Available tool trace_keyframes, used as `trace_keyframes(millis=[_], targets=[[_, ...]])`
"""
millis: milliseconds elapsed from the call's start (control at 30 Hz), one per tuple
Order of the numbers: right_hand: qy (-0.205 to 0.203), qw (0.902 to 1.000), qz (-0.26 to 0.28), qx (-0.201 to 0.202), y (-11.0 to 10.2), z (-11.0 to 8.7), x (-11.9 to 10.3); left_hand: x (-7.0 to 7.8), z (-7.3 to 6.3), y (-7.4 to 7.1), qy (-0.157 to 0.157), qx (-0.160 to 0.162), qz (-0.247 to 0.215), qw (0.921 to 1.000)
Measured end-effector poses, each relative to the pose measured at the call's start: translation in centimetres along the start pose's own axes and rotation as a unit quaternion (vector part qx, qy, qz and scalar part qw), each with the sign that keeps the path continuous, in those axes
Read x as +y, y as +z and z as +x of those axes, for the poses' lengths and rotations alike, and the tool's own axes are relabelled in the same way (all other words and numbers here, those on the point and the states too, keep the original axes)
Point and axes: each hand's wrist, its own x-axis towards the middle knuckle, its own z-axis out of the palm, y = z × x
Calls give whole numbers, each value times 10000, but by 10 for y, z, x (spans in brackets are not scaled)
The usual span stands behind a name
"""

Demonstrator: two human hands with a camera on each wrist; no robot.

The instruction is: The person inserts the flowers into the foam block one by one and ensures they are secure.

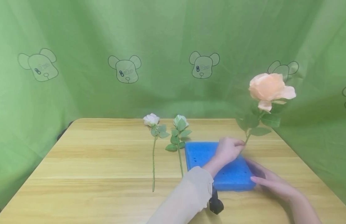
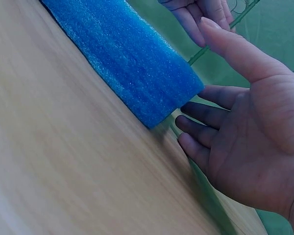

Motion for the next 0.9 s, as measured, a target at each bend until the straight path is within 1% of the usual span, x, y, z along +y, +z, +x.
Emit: trace_keyframes(millis=[100, 167, 267, 333, 367, 500, 600, 667, 800, 900], targets=[[25, 10000, -25, 15, 0, 0, 0, 0, 0, 1, -139, -92, 7, 9999], [34, 10000, -5, 17, 1, 0, 0, 0, 1, 2, -188, -173, 118, 9996], [-27, 10000, 24, 14, 1, -1, -1, -3, 2, 5, -108, -252, 376, 9989], [-86, 9999, 67, 3, 2, -1, -1, -5, 2, 7, 20, -273, 602, 9978], [-123, 9999, 74, -8, 2, -1, -1, -7, 2, 7, 58, -278, 661, 9974], [-35, 10000, 87, 28, 2, -1, -1, -8, 1, 9, 60, -260, 740, 9969], [-16, 10000, 73, 45, 2, -1, -1, -8, 1, 10, 56, -210, 715, 9972], [-95, 9999, 77, 14, 2, -1, -1, -8, 1, 9, 29, -199, 715, 9972], [-200, 9996, 186, -66, 2, -1, -1, -6, 1, 6, -121, -323, 632, 9974], [-199, 9996, 202, -46, 1, -1, -1, -4, 1, 4, -289, -454, 436, 9976]])
